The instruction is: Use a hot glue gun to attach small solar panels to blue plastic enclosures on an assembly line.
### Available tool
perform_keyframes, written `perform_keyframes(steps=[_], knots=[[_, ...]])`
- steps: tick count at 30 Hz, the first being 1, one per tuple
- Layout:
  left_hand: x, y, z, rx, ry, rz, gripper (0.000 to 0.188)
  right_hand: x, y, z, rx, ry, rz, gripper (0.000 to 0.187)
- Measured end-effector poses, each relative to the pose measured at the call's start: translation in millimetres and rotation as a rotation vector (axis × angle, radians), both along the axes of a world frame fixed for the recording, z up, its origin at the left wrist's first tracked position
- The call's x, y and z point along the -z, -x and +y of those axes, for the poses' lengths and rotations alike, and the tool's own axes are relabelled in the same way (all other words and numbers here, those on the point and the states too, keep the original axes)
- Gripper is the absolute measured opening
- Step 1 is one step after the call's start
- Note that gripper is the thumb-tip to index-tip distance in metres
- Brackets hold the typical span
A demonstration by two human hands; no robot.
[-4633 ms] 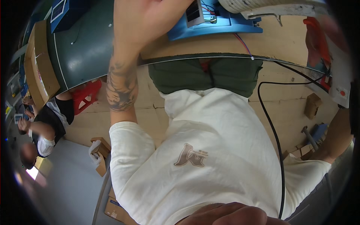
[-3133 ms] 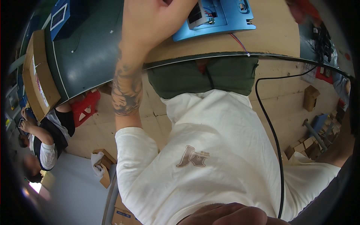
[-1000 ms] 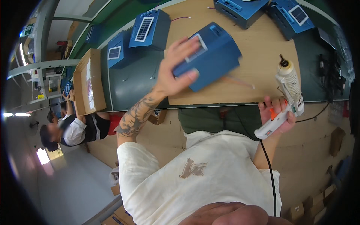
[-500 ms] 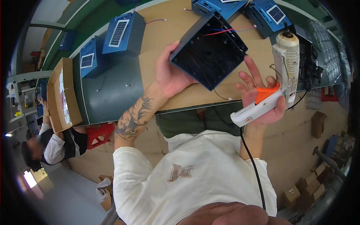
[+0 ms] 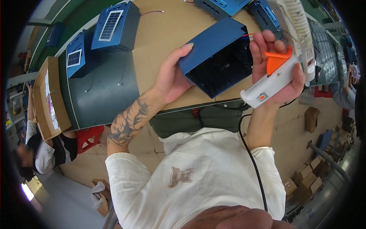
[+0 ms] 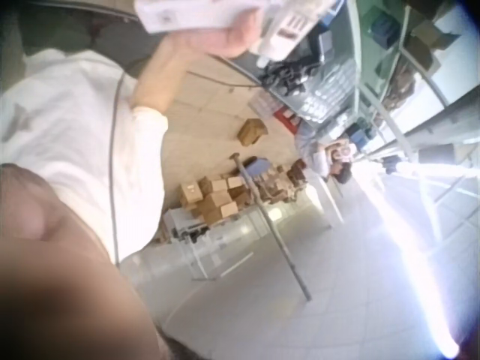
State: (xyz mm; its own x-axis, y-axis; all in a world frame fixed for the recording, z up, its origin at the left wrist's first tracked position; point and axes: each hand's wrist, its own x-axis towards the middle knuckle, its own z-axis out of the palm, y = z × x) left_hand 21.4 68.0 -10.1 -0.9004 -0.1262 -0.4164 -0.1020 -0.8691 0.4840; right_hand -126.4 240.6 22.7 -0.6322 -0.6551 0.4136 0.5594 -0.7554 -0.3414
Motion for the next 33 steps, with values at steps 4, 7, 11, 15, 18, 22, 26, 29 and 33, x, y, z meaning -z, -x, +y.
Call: perform_keyframes(steps=[4, 7, 11, 15, 18, 22, 26, 29, 33], knots=[[1.0, 0.5, -6.4, 0.032, -0.039, -0.013, 0.048, -13.9, 10.2, -18.1, 0.026, -0.040, 0.169, 0.069], [9.7, -6.0, -14.7, 0.078, -0.059, 0.000, 0.049, -24.4, 27.3, -28.5, -0.022, 0.011, 0.167, 0.066], [9.4, -1.4, -10.7, 0.124, -0.288, -0.020, 0.053, -43.0, 86.8, -2.5, -0.070, -0.153, 0.032, 0.062], [23.8, -1.4, -18.1, 0.137, -0.430, 0.143, 0.059, -59.4, 79.3, 21.0, 0.382, -0.524, 0.125, 0.050], [23.5, -2.2, -18.2, 0.021, -0.423, 0.162, 0.060, -42.2, 59.5, 68.1, 0.186, -0.502, 0.207, 0.046], [27.3, 0.3, -23.6, -0.010, -0.420, 0.165, 0.057, -30.0, 20.9, 72.1, -0.098, -0.682, 0.481, 0.041], [28.7, 6.9, -15.6, -0.047, -0.357, 0.113, 0.059, -33.3, -6.9, 43.3, -0.167, -0.831, 0.578, 0.047], [23.3, 6.6, -13.0, -0.025, -0.314, 0.142, 0.061, -34.7, 0.4, 25.7, -0.113, -1.015, 0.667, 0.049], [23.9, 7.9, -5.3, -0.041, -0.210, 0.149, 0.064, -31.4, 13.9, 23.2, -0.091, -1.153, 0.708, 0.032]])
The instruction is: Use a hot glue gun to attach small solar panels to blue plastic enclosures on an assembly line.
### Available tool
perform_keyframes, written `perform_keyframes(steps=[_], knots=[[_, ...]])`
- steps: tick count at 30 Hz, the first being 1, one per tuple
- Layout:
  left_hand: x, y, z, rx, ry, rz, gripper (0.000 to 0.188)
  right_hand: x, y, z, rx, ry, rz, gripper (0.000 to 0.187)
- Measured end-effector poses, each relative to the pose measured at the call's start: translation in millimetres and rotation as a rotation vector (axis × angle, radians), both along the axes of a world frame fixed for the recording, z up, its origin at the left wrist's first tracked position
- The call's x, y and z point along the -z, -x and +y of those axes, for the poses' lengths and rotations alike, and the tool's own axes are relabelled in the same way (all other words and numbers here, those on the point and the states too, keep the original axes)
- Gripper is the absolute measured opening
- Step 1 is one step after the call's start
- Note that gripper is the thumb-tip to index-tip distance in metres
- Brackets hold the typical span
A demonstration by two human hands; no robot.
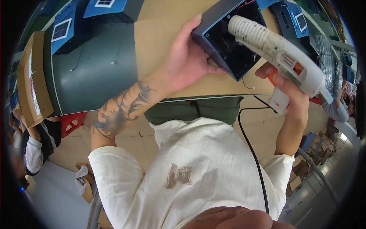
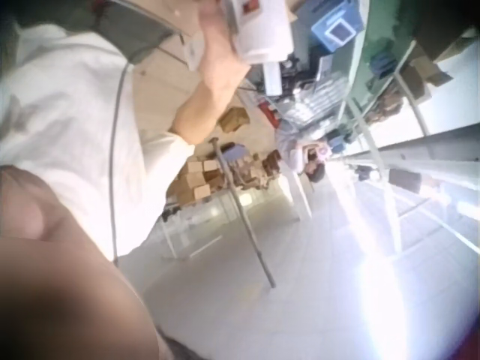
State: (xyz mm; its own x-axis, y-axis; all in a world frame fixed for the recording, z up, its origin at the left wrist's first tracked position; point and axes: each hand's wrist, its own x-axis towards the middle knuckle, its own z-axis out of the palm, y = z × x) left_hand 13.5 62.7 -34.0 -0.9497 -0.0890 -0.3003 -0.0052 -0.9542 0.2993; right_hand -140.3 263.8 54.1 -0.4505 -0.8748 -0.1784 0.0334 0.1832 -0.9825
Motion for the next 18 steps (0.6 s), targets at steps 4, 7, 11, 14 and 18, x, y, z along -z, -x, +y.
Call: perform_keyframes(steps=[4, 7, 11, 14, 18], knots=[[-4.4, -0.2, 2.1, -0.015, -0.008, 0.004, 0.062, -3.1, 4.0, -0.8, 0.028, -0.067, 0.062, 0.033], [-8.4, -1.3, 2.4, -0.032, -0.046, -0.035, 0.064, -3.7, 4.9, -1.4, -0.006, -0.069, 0.106, 0.034], [-37.3, 5.0, -3.0, 0.023, -0.377, 0.025, 0.058, 2.8, 1.7, -1.5, -0.004, -0.043, 0.083, 0.033], [-44.3, 7.4, 0.0, -0.009, -0.153, -0.243, 0.061, 5.5, 0.3, 1.3, -0.044, -0.043, 0.159, 0.029], [-15.7, -0.4, 3.2, -0.001, 0.001, 0.013, 0.060, 5.9, -8.0, -1.9, -0.047, -0.052, 0.256, 0.022]])
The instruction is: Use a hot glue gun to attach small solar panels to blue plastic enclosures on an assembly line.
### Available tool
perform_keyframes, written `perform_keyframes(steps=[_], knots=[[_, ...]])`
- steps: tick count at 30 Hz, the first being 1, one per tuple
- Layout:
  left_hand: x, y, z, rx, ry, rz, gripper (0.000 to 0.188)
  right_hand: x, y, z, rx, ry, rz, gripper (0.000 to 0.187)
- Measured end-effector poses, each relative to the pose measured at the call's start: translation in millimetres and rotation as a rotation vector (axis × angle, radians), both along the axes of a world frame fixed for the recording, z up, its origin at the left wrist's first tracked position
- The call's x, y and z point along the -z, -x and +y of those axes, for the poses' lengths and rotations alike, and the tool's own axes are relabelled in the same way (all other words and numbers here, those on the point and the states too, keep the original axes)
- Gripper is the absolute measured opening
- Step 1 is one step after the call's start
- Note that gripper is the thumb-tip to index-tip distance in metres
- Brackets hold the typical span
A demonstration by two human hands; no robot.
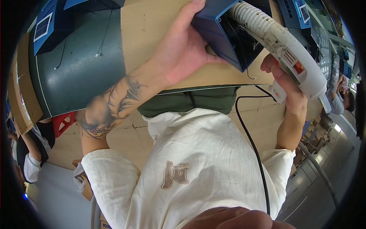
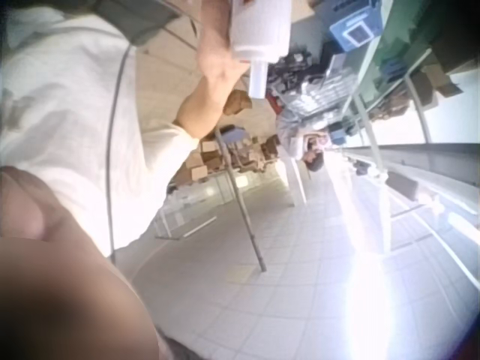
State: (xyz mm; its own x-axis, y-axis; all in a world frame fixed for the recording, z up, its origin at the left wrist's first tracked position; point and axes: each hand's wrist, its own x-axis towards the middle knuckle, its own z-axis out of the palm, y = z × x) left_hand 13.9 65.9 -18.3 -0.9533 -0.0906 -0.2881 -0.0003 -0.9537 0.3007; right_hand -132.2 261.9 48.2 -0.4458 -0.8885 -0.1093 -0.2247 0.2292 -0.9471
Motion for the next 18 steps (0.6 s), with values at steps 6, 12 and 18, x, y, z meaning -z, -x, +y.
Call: perform_keyframes(steps=[6, 12, 18], knots=[[-22.7, 7.0, -1.5, -0.030, -0.153, -0.243, 0.057, 1.0, 0.9, 6.0, 0.060, -0.046, 0.018, 0.021], [-24.1, 7.4, -1.5, -0.028, -0.159, -0.257, 0.055, 1.6, 3.1, 7.1, 0.028, -0.085, 0.050, 0.020], [-4.6, 1.8, -1.3, 0.005, -0.100, -0.060, 0.057, 4.8, 1.7, 8.1, 0.081, -0.066, 0.037, 0.021]])
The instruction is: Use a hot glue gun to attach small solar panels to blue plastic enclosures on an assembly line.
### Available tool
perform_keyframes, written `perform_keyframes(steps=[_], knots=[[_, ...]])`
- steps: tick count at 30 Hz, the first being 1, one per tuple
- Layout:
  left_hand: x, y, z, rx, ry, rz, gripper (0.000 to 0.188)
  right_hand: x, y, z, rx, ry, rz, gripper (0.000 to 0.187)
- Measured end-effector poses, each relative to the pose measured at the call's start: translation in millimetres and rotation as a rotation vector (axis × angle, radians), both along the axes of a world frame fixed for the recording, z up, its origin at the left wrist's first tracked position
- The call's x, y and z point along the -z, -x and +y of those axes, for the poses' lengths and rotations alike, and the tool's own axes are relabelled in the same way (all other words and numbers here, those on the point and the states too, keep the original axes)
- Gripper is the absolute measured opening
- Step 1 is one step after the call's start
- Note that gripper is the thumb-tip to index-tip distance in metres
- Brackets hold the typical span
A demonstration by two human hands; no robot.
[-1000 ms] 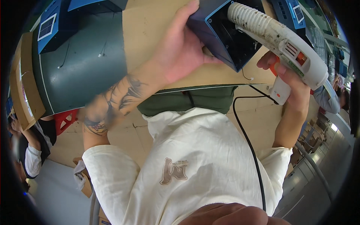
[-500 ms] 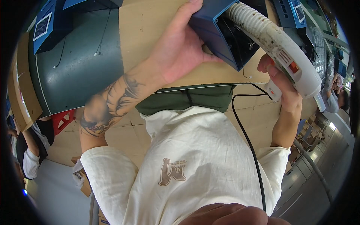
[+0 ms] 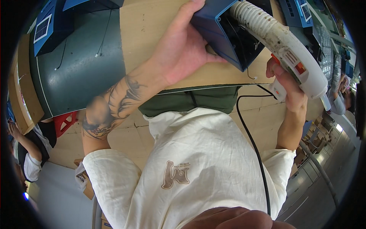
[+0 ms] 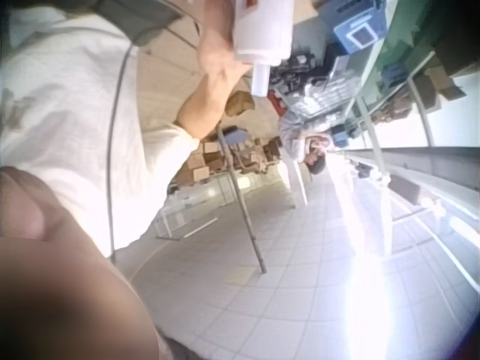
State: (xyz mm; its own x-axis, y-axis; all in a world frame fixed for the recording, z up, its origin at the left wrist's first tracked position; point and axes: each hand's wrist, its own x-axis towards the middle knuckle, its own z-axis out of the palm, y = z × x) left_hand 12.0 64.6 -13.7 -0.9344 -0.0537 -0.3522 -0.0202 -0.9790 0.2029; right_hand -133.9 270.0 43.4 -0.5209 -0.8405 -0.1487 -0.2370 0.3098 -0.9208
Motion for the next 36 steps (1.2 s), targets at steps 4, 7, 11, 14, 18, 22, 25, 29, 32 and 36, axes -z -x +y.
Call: perform_keyframes(steps=[4, 7, 11, 14, 18, 22, 25, 29, 32, 36], knots=[[-1.3, 1.0, -0.6, 0.005, 0.081, 0.114, 0.057, 1.1, 1.1, 0.8, 0.000, 0.008, 0.036, 0.022], [-16.1, 5.1, 0.0, -0.029, -0.043, -0.171, 0.057, 2.3, 1.8, 0.5, -0.005, 0.022, 0.038, 0.021], [-20.9, 5.1, -1.2, -0.025, -0.035, -0.166, 0.058, 0.6, -1.9, -3.6, 0.005, 0.016, 0.014, 0.018], [-21.7, 5.0, -1.6, -0.015, -0.029, -0.191, 0.058, 3.8, -0.1, -2.5, -0.003, 0.026, 0.015, 0.017], [-27.7, 6.9, -2.2, -0.002, -0.053, -0.229, 0.059, 1.6, 2.7, -1.0, 0.031, 0.021, -0.042, 0.018], [-16.6, 5.8, 0.6, 0.009, -0.037, -0.161, 0.059, -6.9, 4.4, 0.6, 0.023, 0.026, -0.046, 0.022], [-4.2, 2.3, -0.4, 0.012, 0.064, 0.024, 0.058, -7.1, 7.3, -3.0, -0.012, 0.034, -0.028, 0.024], [-26.2, 7.6, 0.3, -0.011, -0.111, -0.199, 0.057, -9.8, 6.0, 1.9, 0.034, 0.026, -0.047, 0.027], [-24.4, 4.9, 1.2, -0.019, -0.014, -0.216, 0.057, -13.2, 7.4, -0.8, -0.005, 0.026, -0.044, 0.029], [-8.0, 0.3, 2.3, -0.003, 0.035, -0.067, 0.057, -24.9, 4.4, -3.8, 0.010, -0.010, -0.027, 0.026]])
